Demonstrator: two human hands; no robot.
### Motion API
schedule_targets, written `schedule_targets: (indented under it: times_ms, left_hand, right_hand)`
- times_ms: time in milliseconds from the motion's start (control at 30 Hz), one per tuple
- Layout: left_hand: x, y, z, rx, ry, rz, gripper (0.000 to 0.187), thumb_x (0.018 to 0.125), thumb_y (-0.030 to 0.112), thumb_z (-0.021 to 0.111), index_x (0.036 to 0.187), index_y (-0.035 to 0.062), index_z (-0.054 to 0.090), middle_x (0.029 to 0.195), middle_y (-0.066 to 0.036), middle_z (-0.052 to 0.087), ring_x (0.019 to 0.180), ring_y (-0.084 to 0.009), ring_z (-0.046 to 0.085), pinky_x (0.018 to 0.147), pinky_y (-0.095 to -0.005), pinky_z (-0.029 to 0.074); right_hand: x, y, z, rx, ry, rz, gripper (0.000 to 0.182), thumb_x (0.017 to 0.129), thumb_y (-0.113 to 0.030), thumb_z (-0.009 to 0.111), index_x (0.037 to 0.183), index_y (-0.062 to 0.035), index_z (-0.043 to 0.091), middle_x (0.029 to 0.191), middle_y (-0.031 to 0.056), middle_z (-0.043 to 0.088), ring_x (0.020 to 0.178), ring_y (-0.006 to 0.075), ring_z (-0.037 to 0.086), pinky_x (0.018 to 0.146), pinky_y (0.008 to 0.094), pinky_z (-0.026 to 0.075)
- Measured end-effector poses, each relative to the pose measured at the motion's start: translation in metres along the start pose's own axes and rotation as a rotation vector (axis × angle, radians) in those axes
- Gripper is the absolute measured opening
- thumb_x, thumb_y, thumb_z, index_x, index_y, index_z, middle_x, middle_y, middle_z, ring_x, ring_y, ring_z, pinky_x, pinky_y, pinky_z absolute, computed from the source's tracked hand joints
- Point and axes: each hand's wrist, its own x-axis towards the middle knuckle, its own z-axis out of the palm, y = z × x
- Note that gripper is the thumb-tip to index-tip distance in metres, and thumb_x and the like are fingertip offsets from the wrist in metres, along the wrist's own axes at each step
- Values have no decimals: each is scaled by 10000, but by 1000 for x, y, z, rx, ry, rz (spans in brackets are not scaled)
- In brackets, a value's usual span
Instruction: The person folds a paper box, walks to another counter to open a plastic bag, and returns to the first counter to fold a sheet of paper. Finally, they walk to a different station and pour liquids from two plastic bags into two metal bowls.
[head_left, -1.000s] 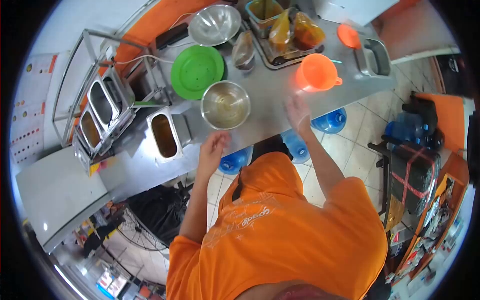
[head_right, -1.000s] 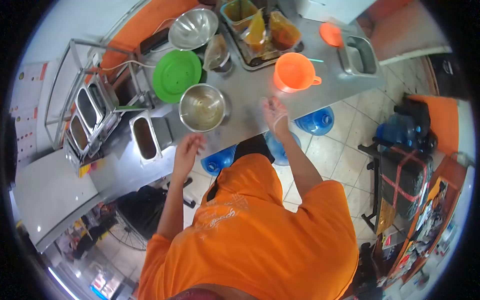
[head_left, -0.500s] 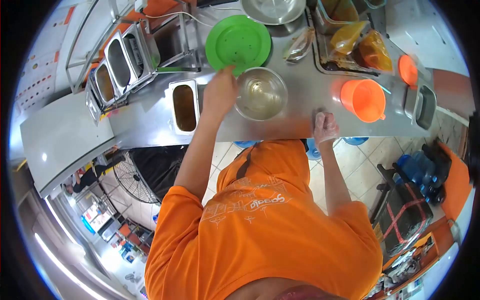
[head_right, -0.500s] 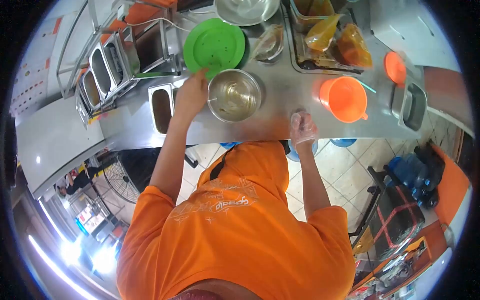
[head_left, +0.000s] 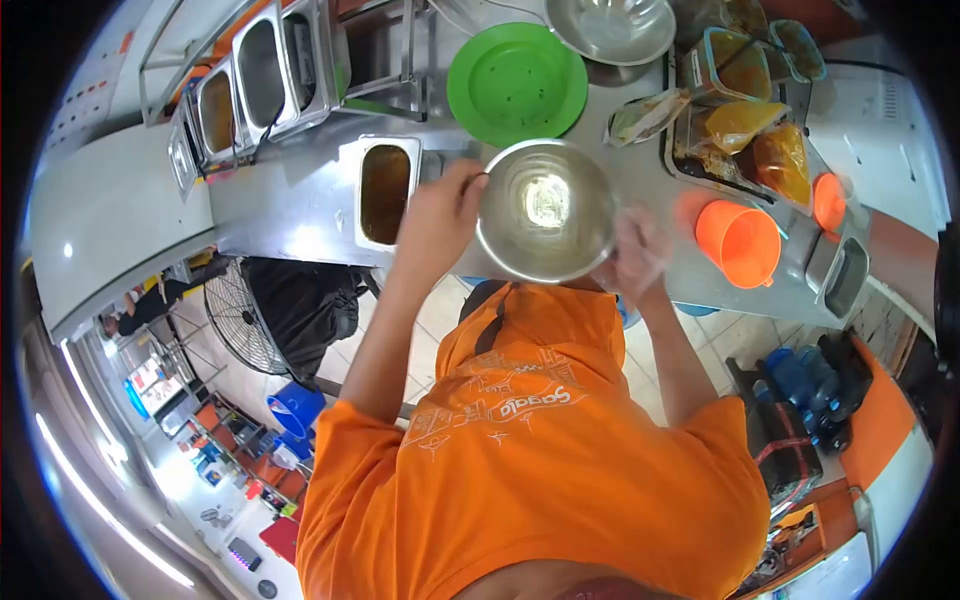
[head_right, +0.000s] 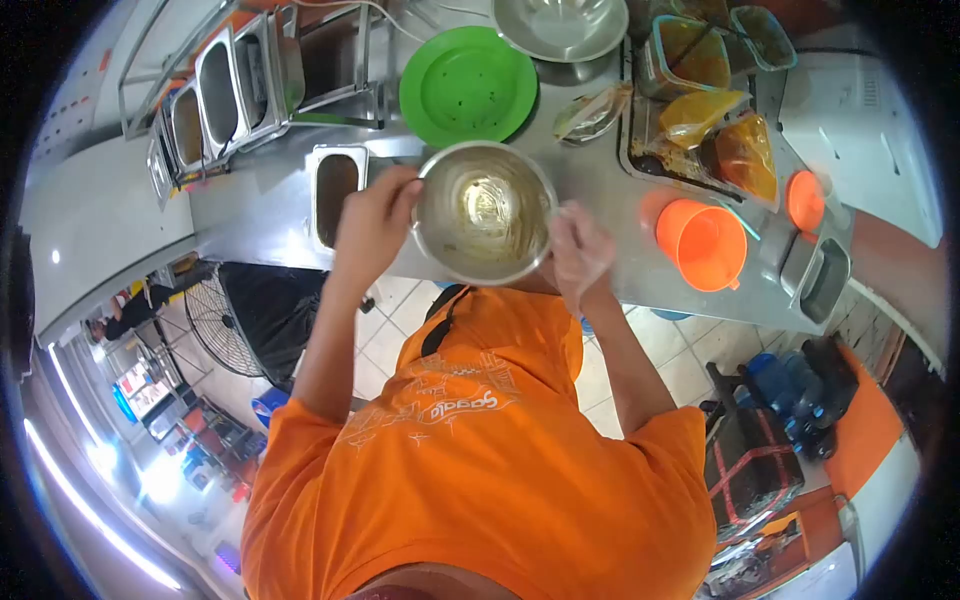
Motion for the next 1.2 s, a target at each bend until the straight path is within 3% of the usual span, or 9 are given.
schedule_targets:
  times_ms: [33,100,167,233,400,500,533,667,1200]
  left_hand:
    - [-18,12,-23,-263,12,-66,143,922,123,633,1017,20,607,738,-57,626,623,-107,561,562,-220,428]
    - [-68,46,-70,-644,265,113,139,852,80,696,922,-6,612,668,0,599,579,-69,547,508,-210,381]
    - [-103,56,-102,-511,349,316,176,814,118,745,798,-6,621,675,-22,606,567,-99,562,507,-221,412]
    - [-126,63,-112,-1087,419,696,229,835,169,745,718,54,585,511,-20,540,360,-138,465,333,-268,371]
    - [-181,38,-141,-1172,316,782,284,860,249,741,860,19,574,554,-63,562,381,-157,482,343,-262,373]
    - [-218,25,-141,-1189,438,779,278,859,247,740,873,24,576,586,-84,573,404,-163,496,351,-262,376]
    - [-236,16,-157,-1154,160,703,262,817,185,762,803,151,503,797,-45,519,688,-172,508,608,-309,435]
    - [-288,-9,-159,-1173,247,662,290,773,236,812,882,157,556,862,-56,536,751,-187,544,673,-328,471]
    - [-395,-23,-141,-1242,683,293,222,982,219,482,791,106,478,728,1,425,663,-104,465,557,-272,359]
  right_hand:
    - [-1,-16,-14,26,119,-122,110,843,-106,564,912,-20,567,720,98,538,678,249,577,588,375,480]
    - [-8,-63,-51,84,91,-301,89,813,-111,564,825,-24,553,681,110,532,625,292,550,556,413,446]
    - [-9,-110,-84,-836,-757,80,65,811,-93,539,763,-49,543,699,121,538,573,309,514,545,406,416]
    - [-4,-121,-73,-569,-525,-91,67,813,-93,540,766,-46,546,703,121,541,586,306,519,555,404,420]
    - [31,-162,-24,-136,-305,-510,72,817,-93,543,773,-38,552,715,119,547,617,301,531,581,397,430]
    - [12,-190,-5,-84,-404,-608,75,820,-93,545,777,-33,556,722,119,551,636,297,539,597,394,436]
    - [1,-200,-2,-62,-441,-647,76,821,-93,546,778,-31,557,724,118,553,642,296,542,602,393,439]
    - [-49,-241,7,32,-636,-778,81,825,-93,548,783,-25,562,733,117,558,668,292,552,623,388,447]
    - [-130,-289,33,126,-863,-905,103,840,-93,559,805,1,583,771,113,579,768,274,593,706,368,480]
